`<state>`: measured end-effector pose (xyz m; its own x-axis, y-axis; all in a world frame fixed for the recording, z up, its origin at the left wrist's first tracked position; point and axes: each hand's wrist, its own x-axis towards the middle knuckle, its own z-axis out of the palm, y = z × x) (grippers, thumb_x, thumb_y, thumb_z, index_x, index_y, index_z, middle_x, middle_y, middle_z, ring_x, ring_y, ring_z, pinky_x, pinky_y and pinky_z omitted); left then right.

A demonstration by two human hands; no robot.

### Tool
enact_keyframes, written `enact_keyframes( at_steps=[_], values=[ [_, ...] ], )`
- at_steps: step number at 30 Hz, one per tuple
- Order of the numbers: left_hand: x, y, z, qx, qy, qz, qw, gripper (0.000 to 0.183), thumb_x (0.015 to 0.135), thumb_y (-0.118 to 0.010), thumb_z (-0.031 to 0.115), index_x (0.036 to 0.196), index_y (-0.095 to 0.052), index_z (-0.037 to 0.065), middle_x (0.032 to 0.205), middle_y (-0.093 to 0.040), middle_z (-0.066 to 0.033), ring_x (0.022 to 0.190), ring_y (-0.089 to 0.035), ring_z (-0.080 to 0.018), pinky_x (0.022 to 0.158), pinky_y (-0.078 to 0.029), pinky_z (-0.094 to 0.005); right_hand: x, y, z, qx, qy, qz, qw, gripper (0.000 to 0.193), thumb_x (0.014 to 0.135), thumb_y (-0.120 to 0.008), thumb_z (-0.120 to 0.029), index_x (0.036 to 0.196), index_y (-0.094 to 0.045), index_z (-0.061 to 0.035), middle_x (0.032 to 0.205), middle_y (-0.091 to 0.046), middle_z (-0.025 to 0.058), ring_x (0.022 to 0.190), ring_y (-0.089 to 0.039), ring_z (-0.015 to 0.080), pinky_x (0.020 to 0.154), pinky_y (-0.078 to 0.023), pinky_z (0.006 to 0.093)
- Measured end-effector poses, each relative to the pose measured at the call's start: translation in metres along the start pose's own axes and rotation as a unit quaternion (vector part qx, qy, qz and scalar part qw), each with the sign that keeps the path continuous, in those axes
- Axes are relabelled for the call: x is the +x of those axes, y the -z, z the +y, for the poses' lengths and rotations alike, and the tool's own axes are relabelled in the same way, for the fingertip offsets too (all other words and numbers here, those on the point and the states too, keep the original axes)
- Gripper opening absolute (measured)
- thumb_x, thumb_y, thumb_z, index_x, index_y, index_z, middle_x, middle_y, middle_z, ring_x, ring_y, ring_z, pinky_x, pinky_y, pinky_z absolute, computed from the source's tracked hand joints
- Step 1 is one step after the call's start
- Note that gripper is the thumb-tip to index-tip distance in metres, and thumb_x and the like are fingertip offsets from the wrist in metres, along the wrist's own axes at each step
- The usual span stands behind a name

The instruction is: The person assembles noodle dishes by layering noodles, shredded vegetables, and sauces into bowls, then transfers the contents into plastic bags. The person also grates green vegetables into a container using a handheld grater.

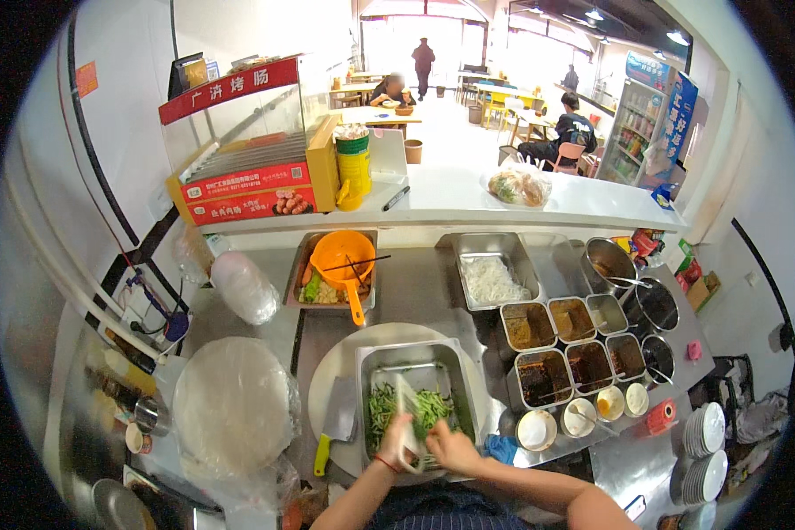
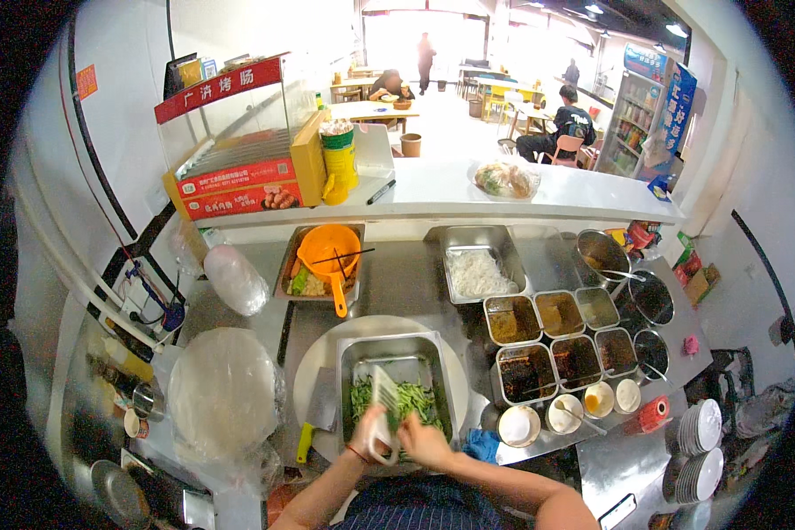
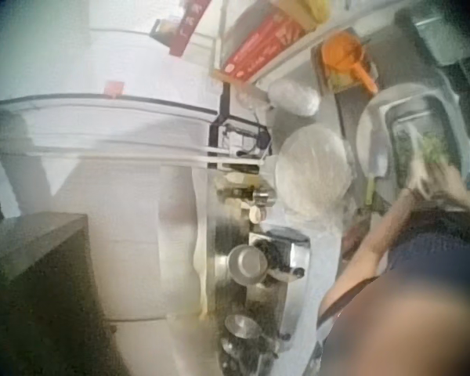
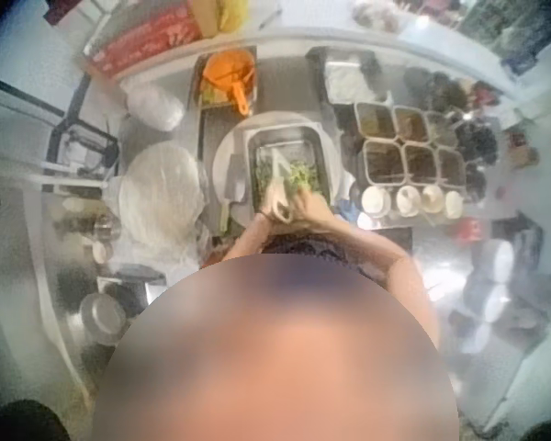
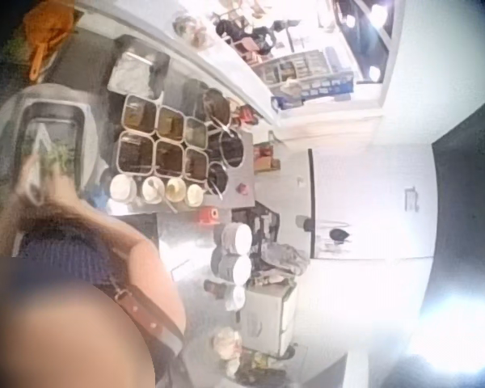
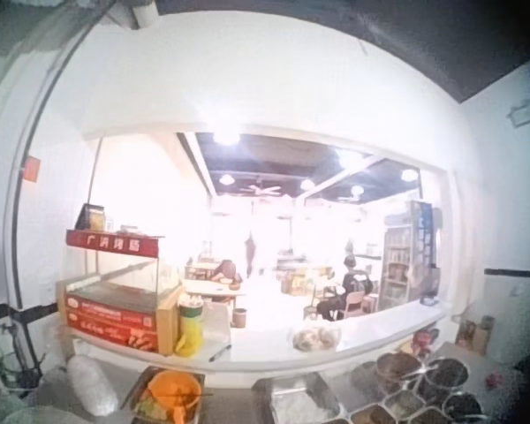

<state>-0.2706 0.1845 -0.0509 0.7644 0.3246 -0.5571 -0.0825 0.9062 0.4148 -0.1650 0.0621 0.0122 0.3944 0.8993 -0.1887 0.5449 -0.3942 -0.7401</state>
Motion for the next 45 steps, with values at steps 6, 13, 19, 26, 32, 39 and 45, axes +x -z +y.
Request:
enact_keyframes(
  at_steps=[6, 13, 19, 26, 32, 39, 45],
  values=[
    [-0.022, -0.016, 0.002, 0.065, 0.028, -0.012, 0.997, 0.052, 0.087, -0.052, 0.028, 0.131, -0.030, 0.010, 0.100, -0.048, -0.0137, 0.082, -0.061, -0.0285, 0.061, -0.055, -0.0407, 0.020, 0.010, 0.000, 0.013, -0.010, 0.035, 0.999, 0.023, 0.093, -0.044, -0.023, 0.097, -0.039, -0.0009, 0.074, -0.061, 0.0245, 0.064, -0.060, 0.0427, 0.054, -0.046, 0.0500],
    [-0.024, -0.025, -0.021, 0.091, 0.007, -0.013, 0.996, 0.041, 0.089, -0.050, 0.033, 0.117, -0.042, 0.004, 0.103, -0.054, -0.0157, 0.080, -0.062, -0.0312, 0.074, -0.053, -0.0480, 0.065, 0.008, 0.023, -0.048, 0.002, 0.166, 0.985, 0.020, 0.090, -0.046, -0.021, 0.093, -0.041, -0.0011, 0.068, -0.057, 0.0281, 0.062, -0.058, 0.0457, 0.054, -0.045, 0.0535],
    [-0.012, -0.014, -0.007, 0.022, -0.016, 0.000, 1.000, 0.032, 0.089, -0.051, 0.028, 0.111, -0.043, 0.008, 0.093, -0.053, -0.0136, 0.077, -0.062, -0.0289, 0.062, -0.054, -0.0437, 0.043, -0.007, 0.007, -0.022, 0.015, 0.085, 0.996, 0.018, 0.091, -0.044, -0.018, 0.091, -0.042, 0.0004, 0.068, -0.057, 0.0284, 0.063, -0.057, 0.0460, 0.056, -0.045, 0.0523],
    [-0.007, -0.004, 0.003, -0.041, 0.000, -0.033, 0.999, 0.035, 0.090, -0.050, 0.024, 0.119, -0.040, 0.010, 0.101, -0.052, -0.0146, 0.083, -0.063, -0.0294, 0.064, -0.056, -0.0411, 0.033, -0.010, 0.001, -0.019, 0.081, 0.039, 0.996, 0.012, 0.086, -0.047, -0.010, 0.083, -0.048, 0.0015, 0.069, -0.058, 0.0260, 0.061, -0.057, 0.0443, 0.054, -0.046, 0.0490],
    [-0.038, -0.039, -0.010, 0.069, -0.019, -0.038, 0.997, 0.053, 0.090, -0.050, 0.027, 0.138, -0.027, 0.018, 0.109, -0.046, -0.0109, 0.085, -0.061, -0.0251, 0.057, -0.055, -0.0373, 0.083, 0.017, 0.018, 0.020, -0.004, 0.120, 0.993, 0.020, 0.093, -0.044, -0.018, 0.098, -0.045, 0.0017, 0.075, -0.059, 0.0243, 0.070, -0.059, 0.0425, 0.061, -0.046, 0.0483],
    [-0.021, -0.033, 0.009, -0.043, -0.114, -0.028, 0.992, 0.048, 0.094, -0.043, 0.025, 0.140, -0.027, 0.019, 0.108, -0.048, -0.0069, 0.090, -0.056, -0.0205, 0.074, -0.051, -0.0374, 0.020, 0.012, -0.013, 0.231, 0.028, -0.074, 0.970, 0.027, 0.092, -0.052, -0.013, 0.115, -0.044, -0.0007, 0.075, -0.056, 0.0109, 0.064, -0.051, 0.0139, 0.058, -0.043, 0.0293],
    [-0.009, -0.008, 0.013, -0.060, -0.140, -0.041, 0.988, 0.051, 0.092, -0.047, 0.025, 0.139, -0.029, 0.018, 0.114, -0.043, -0.0066, 0.093, -0.054, -0.0198, 0.079, -0.050, -0.0360, -0.006, 0.006, -0.026, 0.158, 0.056, -0.006, 0.986, 0.025, 0.087, -0.055, -0.006, 0.110, -0.049, 0.0025, 0.084, -0.061, 0.0192, 0.077, -0.063, 0.0281, 0.069, -0.047, 0.0348]
  ],
)
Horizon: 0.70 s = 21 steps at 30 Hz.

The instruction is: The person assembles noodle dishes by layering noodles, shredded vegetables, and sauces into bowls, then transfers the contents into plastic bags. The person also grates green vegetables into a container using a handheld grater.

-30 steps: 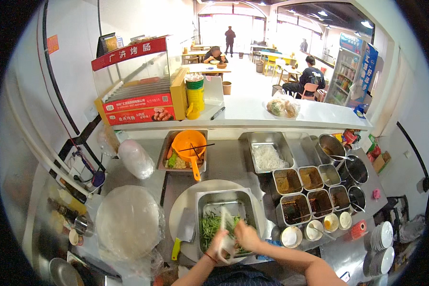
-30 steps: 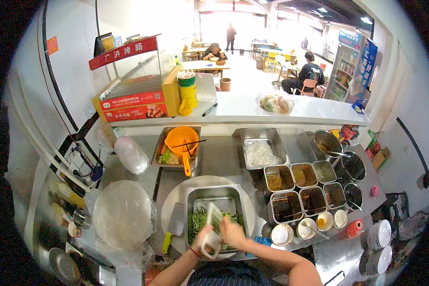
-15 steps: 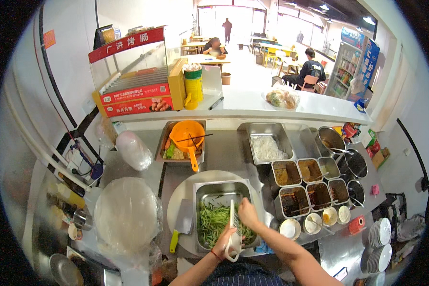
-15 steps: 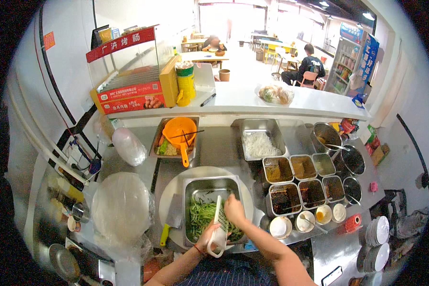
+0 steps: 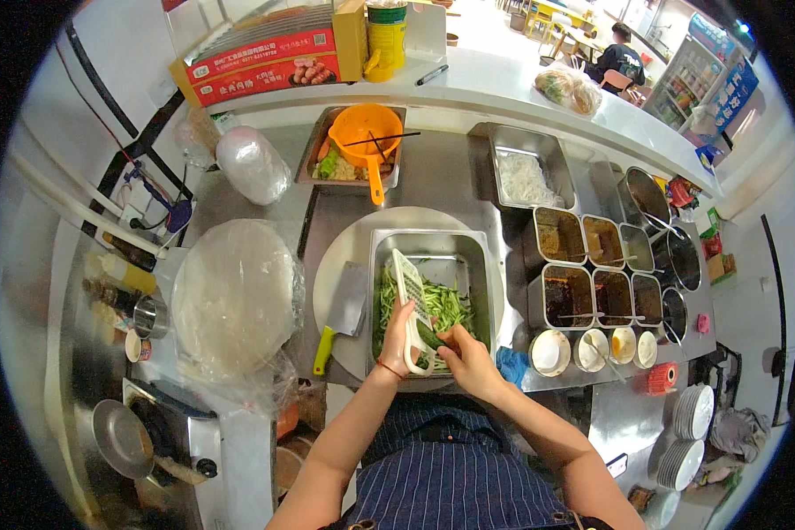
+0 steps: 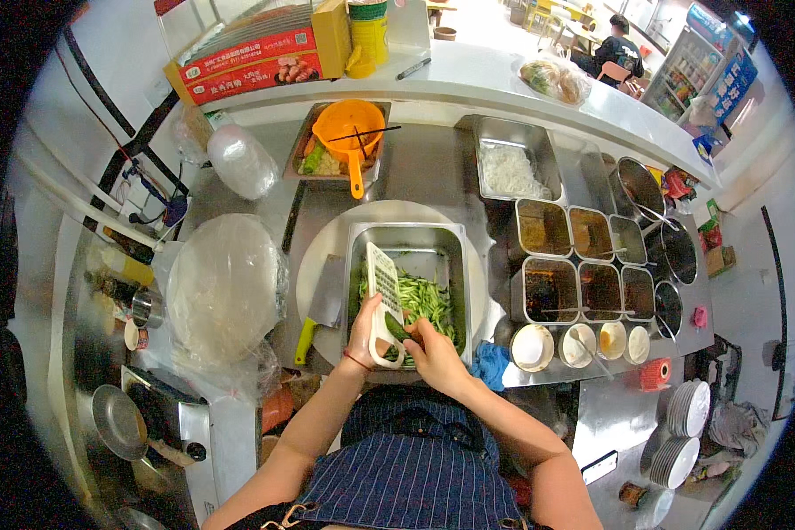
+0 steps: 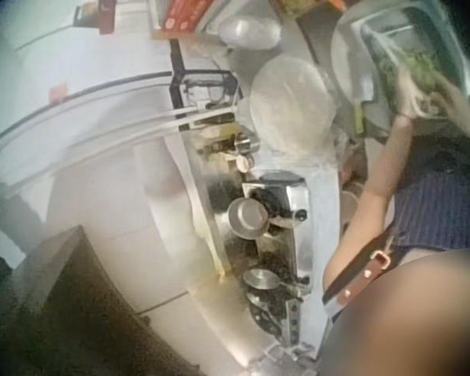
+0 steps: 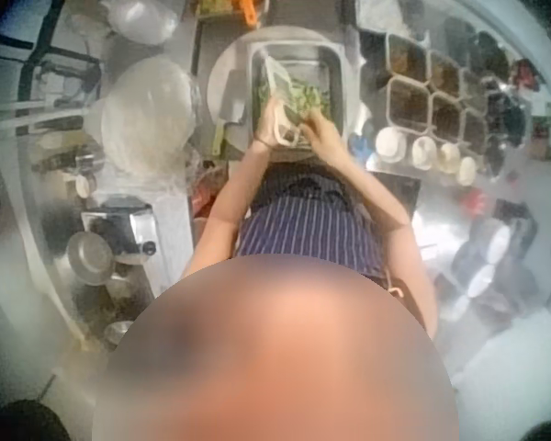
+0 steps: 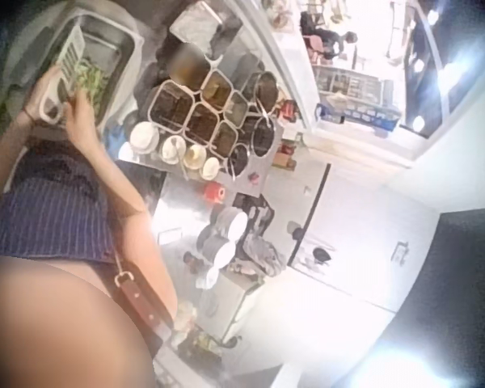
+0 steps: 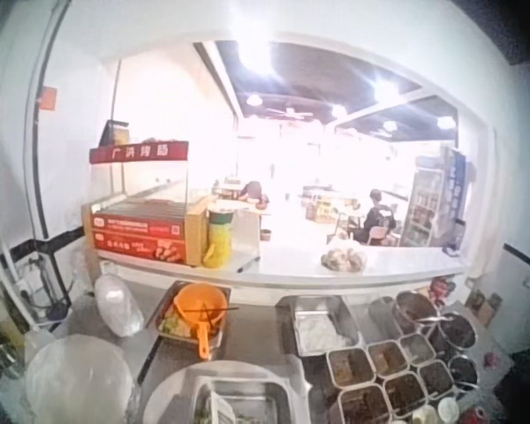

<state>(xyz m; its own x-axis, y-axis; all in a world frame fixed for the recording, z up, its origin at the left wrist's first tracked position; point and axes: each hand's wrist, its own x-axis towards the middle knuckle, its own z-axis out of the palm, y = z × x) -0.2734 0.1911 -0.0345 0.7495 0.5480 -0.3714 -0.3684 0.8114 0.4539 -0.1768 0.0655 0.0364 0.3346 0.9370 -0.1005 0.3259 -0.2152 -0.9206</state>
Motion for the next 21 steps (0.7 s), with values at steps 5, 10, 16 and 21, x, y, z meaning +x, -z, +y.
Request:
enact_keyframes(
  at_steps=[5, 10, 16, 21],
  values=[
    [-0.034, -0.041, -0.031, 0.130, 0.060, 0.003, 0.990, 0.060, 0.088, -0.051, 0.024, 0.142, -0.024, 0.020, 0.109, -0.042, -0.0073, 0.088, -0.057, -0.0220, 0.059, -0.054, -0.0346, 0.060, 0.023, 0.050, -0.049, -0.038, 0.155, 0.986, 0.015, 0.087, -0.055, -0.008, 0.096, -0.052, 0.0042, 0.081, -0.062, 0.0187, 0.074, -0.062, 0.0272, 0.065, -0.049, 0.0353],
    [-0.012, -0.018, -0.006, 0.086, -0.015, -0.003, 0.996, 0.055, 0.091, -0.045, 0.026, 0.141, -0.026, 0.018, 0.101, -0.047, -0.0075, 0.082, -0.055, -0.0178, 0.058, -0.054, -0.0322, 0.019, 0.007, 0.017, -0.067, 0.020, 0.001, 0.998, 0.015, 0.087, -0.055, -0.008, 0.092, -0.053, 0.0058, 0.083, -0.063, 0.0200, 0.073, -0.063, 0.0259, 0.066, -0.049, 0.0352],
    [-0.035, -0.030, -0.037, 0.185, 0.067, -0.008, 0.980, 0.066, 0.088, -0.051, 0.019, 0.146, -0.019, 0.019, 0.117, -0.042, -0.0101, 0.093, -0.057, -0.0224, 0.062, -0.055, -0.0321, 0.075, 0.028, 0.040, -0.073, -0.015, 0.155, 0.985, 0.016, 0.084, -0.056, -0.010, 0.088, -0.055, 0.0056, 0.077, -0.062, 0.0224, 0.070, -0.064, 0.0342, 0.064, -0.051, 0.0400],
    [-0.017, -0.012, -0.012, 0.120, 0.014, -0.006, 0.993, 0.055, 0.090, -0.044, 0.019, 0.142, -0.026, 0.017, 0.110, -0.046, -0.0083, 0.088, -0.058, -0.0202, 0.064, -0.056, -0.0334, 0.025, 0.006, 0.016, -0.072, 0.015, -0.019, 0.997, 0.015, 0.084, -0.054, -0.008, 0.090, -0.054, 0.0052, 0.079, -0.063, 0.0201, 0.073, -0.065, 0.0294, 0.065, -0.054, 0.0388]
  ],
)
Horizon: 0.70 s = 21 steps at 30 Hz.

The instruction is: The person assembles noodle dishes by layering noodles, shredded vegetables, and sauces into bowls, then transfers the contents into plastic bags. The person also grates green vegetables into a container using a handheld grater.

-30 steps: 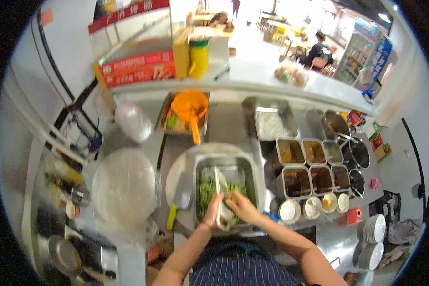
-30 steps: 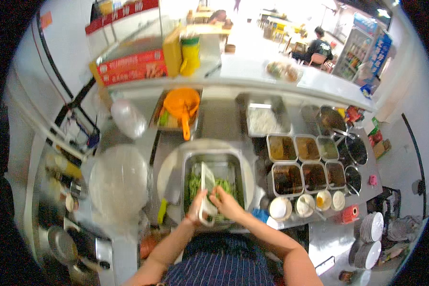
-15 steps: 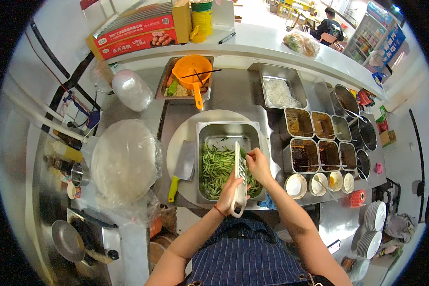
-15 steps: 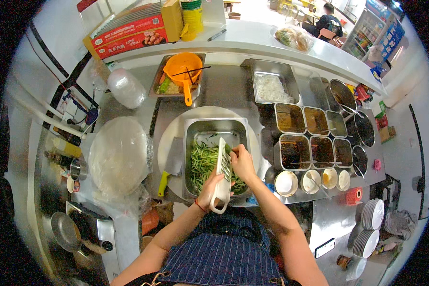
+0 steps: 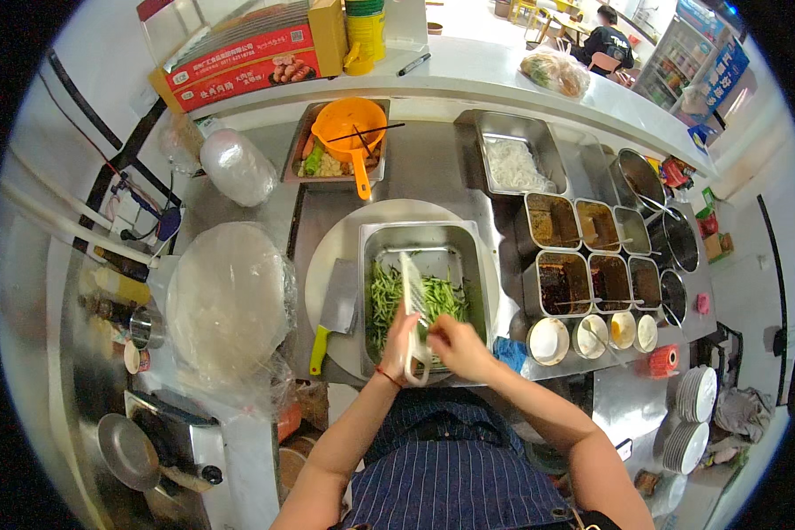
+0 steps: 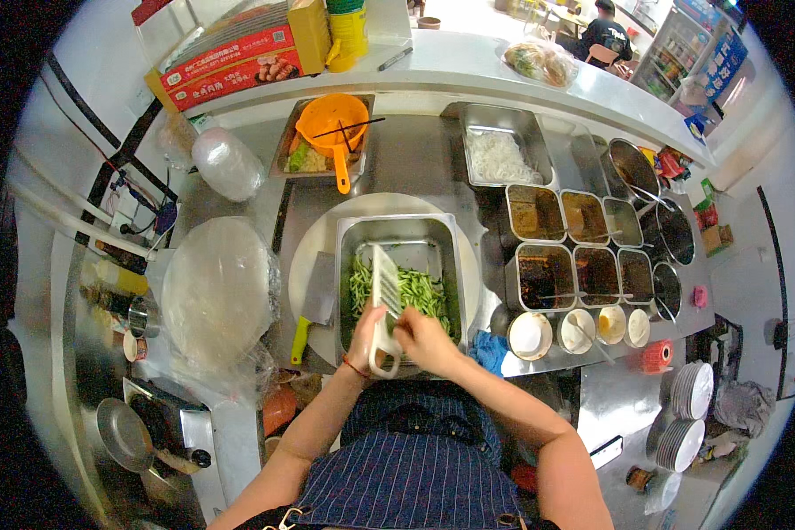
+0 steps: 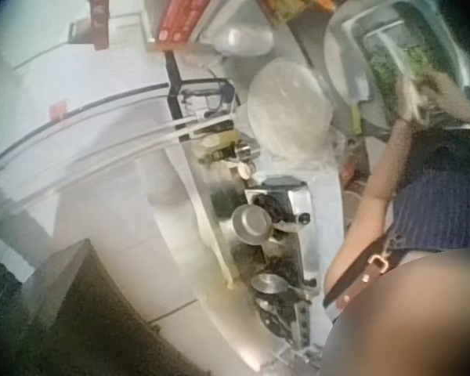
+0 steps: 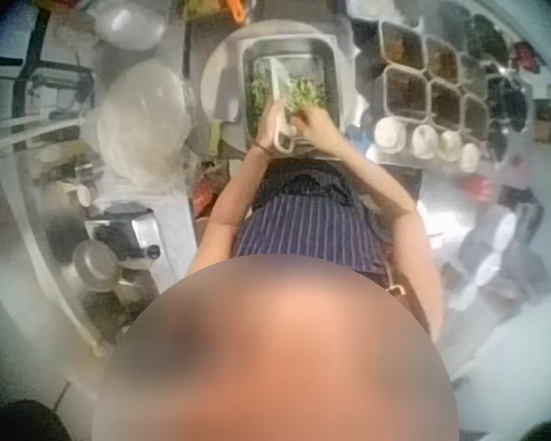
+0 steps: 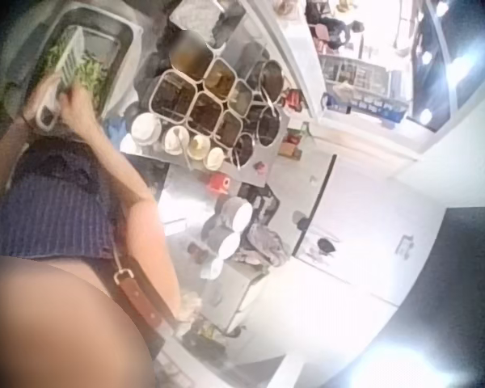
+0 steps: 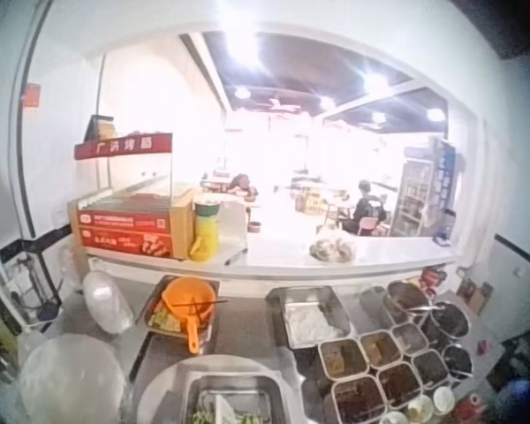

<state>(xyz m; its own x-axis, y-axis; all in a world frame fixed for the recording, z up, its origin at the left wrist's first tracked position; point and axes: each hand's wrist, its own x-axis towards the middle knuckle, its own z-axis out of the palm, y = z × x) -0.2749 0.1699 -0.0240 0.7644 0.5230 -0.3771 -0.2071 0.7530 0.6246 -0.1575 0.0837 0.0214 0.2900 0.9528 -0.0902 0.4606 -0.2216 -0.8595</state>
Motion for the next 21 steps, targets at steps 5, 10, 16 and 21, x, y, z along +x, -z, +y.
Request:
enact_keyframes(
  at_steps=[5, 10, 16, 21],
  values=[
    [-0.021, -0.026, -0.019, 0.067, 0.086, -0.030, 0.994, 0.054, 0.091, -0.044, 0.020, 0.140, -0.024, 0.014, 0.119, -0.045, -0.0142, 0.097, -0.059, -0.0287, 0.062, -0.058, -0.0382, 0.058, 0.032, 0.075, 0.031, -0.083, 0.136, 0.987, 0.019, 0.084, -0.058, -0.012, 0.084, -0.059, 0.0069, 0.074, -0.064, 0.0179, 0.067, -0.063, 0.0262, 0.059, -0.051, 0.0347],
    [-0.002, -0.006, 0.001, -0.036, 0.069, 0.016, 0.997, 0.055, 0.093, -0.044, 0.025, 0.144, -0.023, 0.021, 0.118, -0.047, -0.0075, 0.096, -0.055, -0.0203, 0.067, -0.053, -0.0347, 0.008, 0.006, 0.030, 0.111, -0.047, -0.026, 0.992, 0.016, 0.085, -0.058, -0.009, 0.091, -0.050, 0.0043, 0.074, -0.062, 0.0130, 0.064, -0.062, 0.0188, 0.058, -0.048, 0.0319],
    [0.010, 0.001, -0.006, -0.057, -0.026, 0.001, 0.998, 0.051, 0.094, -0.042, 0.021, 0.143, -0.026, 0.021, 0.114, -0.048, -0.0045, 0.095, -0.053, -0.0159, 0.071, -0.051, -0.0342, -0.015, -0.009, 0.000, 0.031, 0.006, 0.062, 0.998, 0.018, 0.084, -0.058, -0.003, 0.098, -0.052, 0.0056, 0.078, -0.062, 0.0187, 0.071, -0.065, 0.0254, 0.063, -0.049, 0.0339],
    [-0.004, -0.007, -0.004, -0.028, 0.073, -0.042, 0.996, 0.058, 0.092, -0.046, 0.024, 0.145, -0.023, 0.022, 0.119, -0.046, -0.0056, 0.099, -0.054, -0.0184, 0.070, -0.052, -0.0366, 0.014, 0.000, 0.021, 0.058, -0.056, 0.126, 0.989, 0.014, 0.081, -0.060, -0.004, 0.091, -0.057, 0.0058, 0.077, -0.065, 0.0200, 0.068, -0.066, 0.0264, 0.062, -0.051, 0.0341]
  ],
)
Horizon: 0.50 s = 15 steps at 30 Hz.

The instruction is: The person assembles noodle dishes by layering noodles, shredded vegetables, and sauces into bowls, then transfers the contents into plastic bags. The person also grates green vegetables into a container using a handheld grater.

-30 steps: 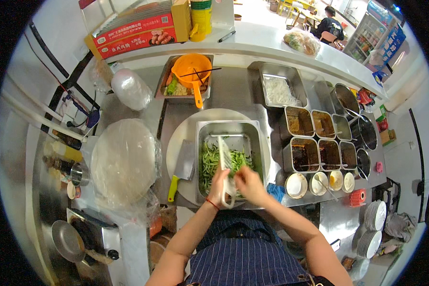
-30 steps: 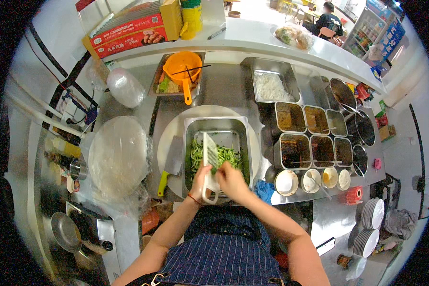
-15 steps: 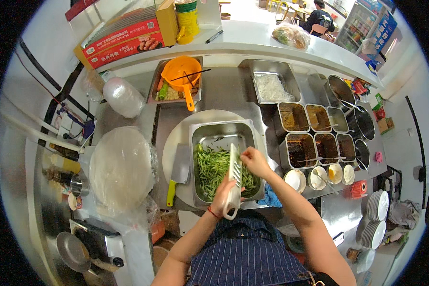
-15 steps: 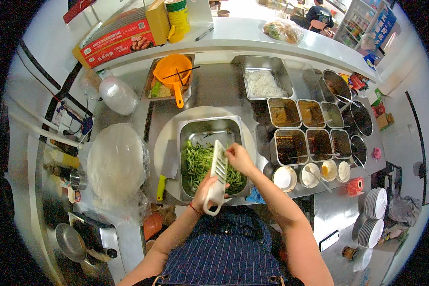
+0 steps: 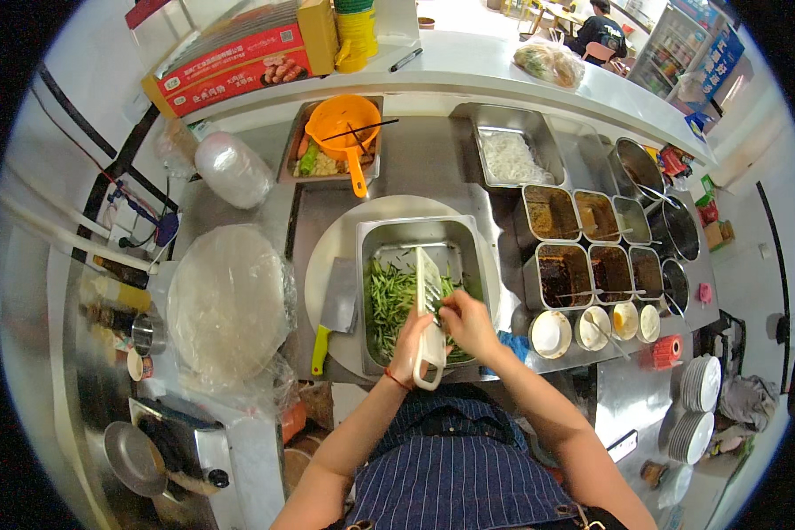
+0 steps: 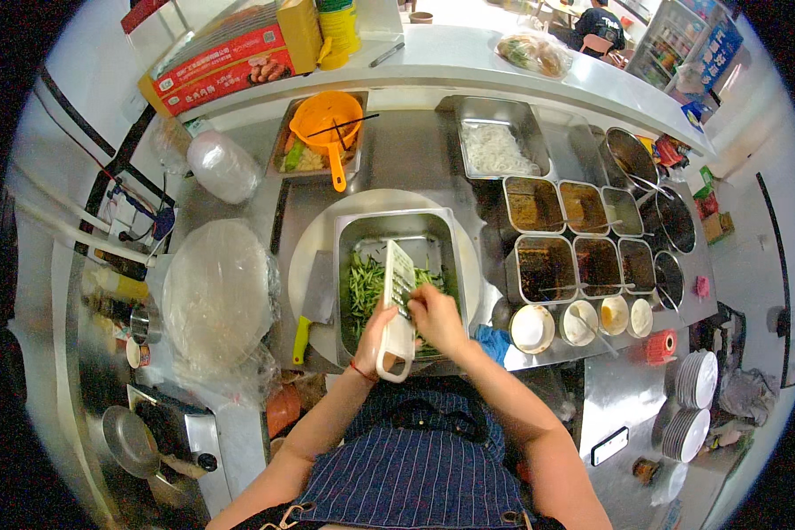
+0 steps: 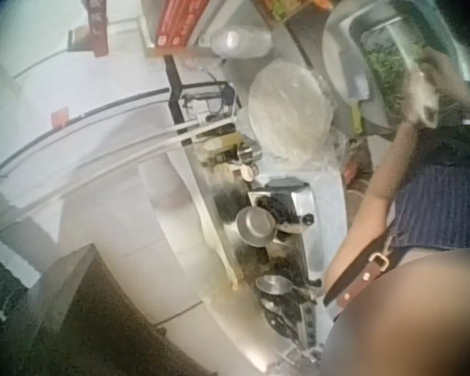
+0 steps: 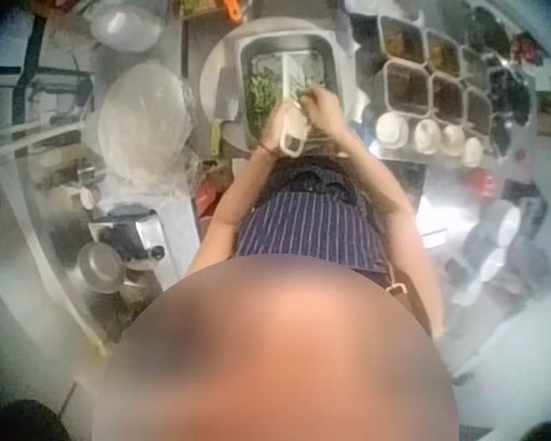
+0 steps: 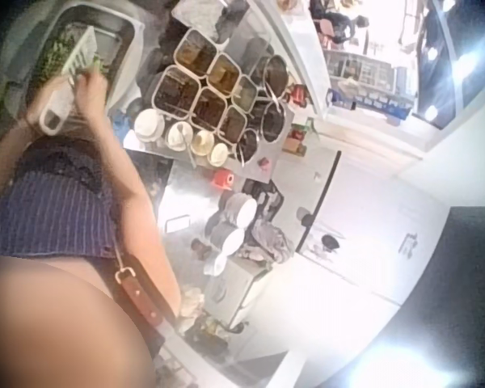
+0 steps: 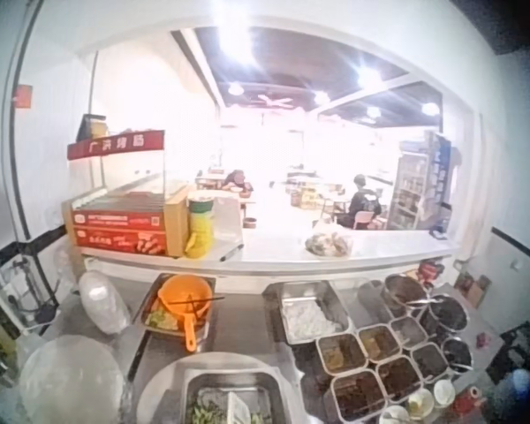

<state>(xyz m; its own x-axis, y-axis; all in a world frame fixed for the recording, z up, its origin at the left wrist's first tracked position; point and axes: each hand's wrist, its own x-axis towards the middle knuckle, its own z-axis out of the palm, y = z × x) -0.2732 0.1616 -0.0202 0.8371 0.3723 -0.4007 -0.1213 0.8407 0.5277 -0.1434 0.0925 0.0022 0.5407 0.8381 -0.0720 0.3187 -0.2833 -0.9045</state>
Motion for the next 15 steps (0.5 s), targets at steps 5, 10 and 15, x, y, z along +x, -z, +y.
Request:
enact_keyframes(
  at_steps=[5, 10, 15],
  values=[
    [-0.009, -0.012, -0.012, 0.022, 0.012, 0.016, 1.000, 0.060, 0.091, -0.045, 0.023, 0.145, -0.020, 0.023, 0.128, -0.041, -0.0071, 0.100, -0.056, -0.0245, 0.066, -0.055, -0.0357, 0.044, 0.016, 0.035, 0.038, -0.057, -0.018, 0.997, 0.018, 0.080, -0.064, -0.008, 0.091, -0.062, 0.0060, 0.079, -0.067, 0.0134, 0.070, -0.063, 0.0196, 0.063, -0.049, 0.0312],
    [-0.016, 0.000, -0.006, 0.069, 0.033, 0.027, 0.997, 0.060, 0.092, -0.043, 0.021, 0.146, -0.016, 0.024, 0.128, -0.043, -0.0088, 0.100, -0.058, -0.0267, 0.068, -0.055, -0.0392, 0.054, 0.006, 0.056, 0.068, -0.037, -0.049, 0.996, 0.024, 0.079, -0.066, -0.009, 0.096, -0.061, 0.0065, 0.082, -0.066, 0.0136, 0.074, -0.062, 0.0170, 0.068, -0.049, 0.0290],
    [-0.006, 0.002, 0.012, 0.079, 0.058, -0.010, 0.995, 0.057, 0.092, -0.046, 0.026, 0.144, -0.022, 0.020, 0.123, -0.047, -0.0100, 0.099, -0.058, -0.0271, 0.065, -0.057, -0.0404, 0.050, 0.011, 0.063, 0.226, -0.098, -0.023, 0.969, 0.023, 0.082, -0.062, -0.009, 0.100, -0.060, 0.0055, 0.083, -0.064, 0.0117, 0.072, -0.061, 0.0163, 0.064, -0.050, 0.0276]
  ],
)
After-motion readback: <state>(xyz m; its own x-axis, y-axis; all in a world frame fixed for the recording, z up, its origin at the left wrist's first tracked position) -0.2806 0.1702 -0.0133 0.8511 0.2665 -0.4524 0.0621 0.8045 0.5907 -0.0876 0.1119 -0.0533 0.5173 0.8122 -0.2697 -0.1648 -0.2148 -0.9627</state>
